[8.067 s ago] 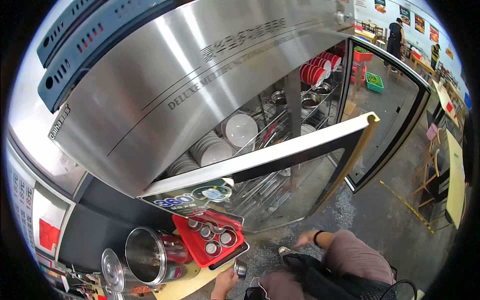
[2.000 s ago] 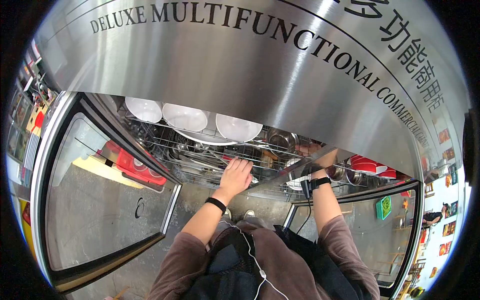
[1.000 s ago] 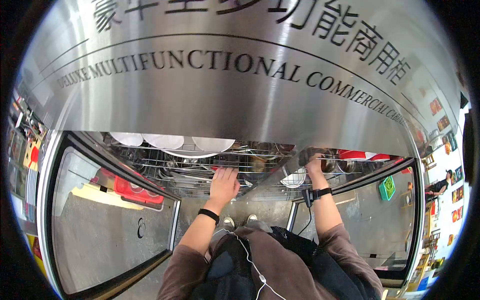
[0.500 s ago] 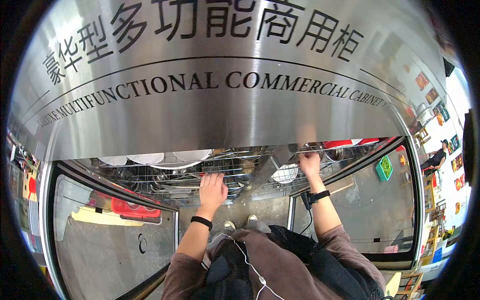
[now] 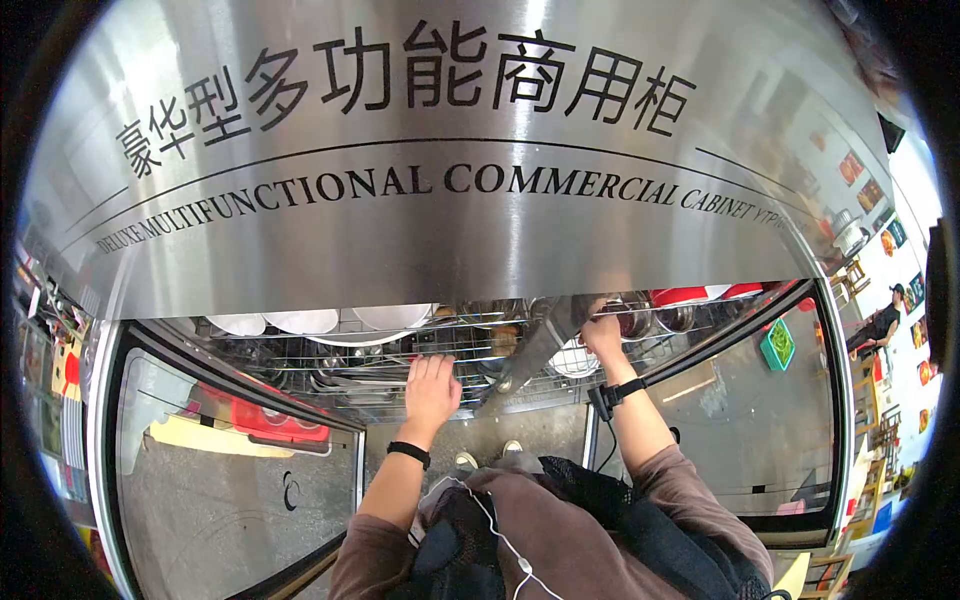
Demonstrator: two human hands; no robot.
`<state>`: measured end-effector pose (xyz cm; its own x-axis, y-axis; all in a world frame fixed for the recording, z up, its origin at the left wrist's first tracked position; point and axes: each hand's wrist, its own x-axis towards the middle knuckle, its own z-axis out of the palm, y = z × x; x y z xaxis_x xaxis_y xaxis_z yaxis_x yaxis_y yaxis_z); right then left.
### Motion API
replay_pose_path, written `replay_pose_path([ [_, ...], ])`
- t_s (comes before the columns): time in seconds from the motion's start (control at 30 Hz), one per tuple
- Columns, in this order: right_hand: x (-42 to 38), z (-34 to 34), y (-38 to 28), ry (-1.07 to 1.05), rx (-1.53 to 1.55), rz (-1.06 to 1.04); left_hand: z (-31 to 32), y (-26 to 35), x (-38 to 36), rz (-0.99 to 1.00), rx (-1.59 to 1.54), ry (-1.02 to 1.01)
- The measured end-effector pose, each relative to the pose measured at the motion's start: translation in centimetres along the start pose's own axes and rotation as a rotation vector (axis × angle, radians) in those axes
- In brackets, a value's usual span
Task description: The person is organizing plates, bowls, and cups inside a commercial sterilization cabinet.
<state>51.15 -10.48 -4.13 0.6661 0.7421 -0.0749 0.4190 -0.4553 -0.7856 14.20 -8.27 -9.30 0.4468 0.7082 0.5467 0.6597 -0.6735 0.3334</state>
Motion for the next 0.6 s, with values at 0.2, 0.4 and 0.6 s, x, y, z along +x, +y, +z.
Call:
replay_pose_path([
  [0.2, 0.5, 0.2, 0.7, 0.027, -0.341, -0.124, -0.4, 0.1, 0.1, 0.025, -0.058, 0.016],
  [0.4, -0.1, -0.4, 1.0, 0.088, -0.384, -0.186, -0.2, -0.4, -0.2, 0.009, 0.005, -0.082],
  [0.6, -0.2, -3.6, 1.3, 0.154, -0.319, -0.158, 0.4, -0.1, -0.2, -0.017, 0.002, -0.017],
])
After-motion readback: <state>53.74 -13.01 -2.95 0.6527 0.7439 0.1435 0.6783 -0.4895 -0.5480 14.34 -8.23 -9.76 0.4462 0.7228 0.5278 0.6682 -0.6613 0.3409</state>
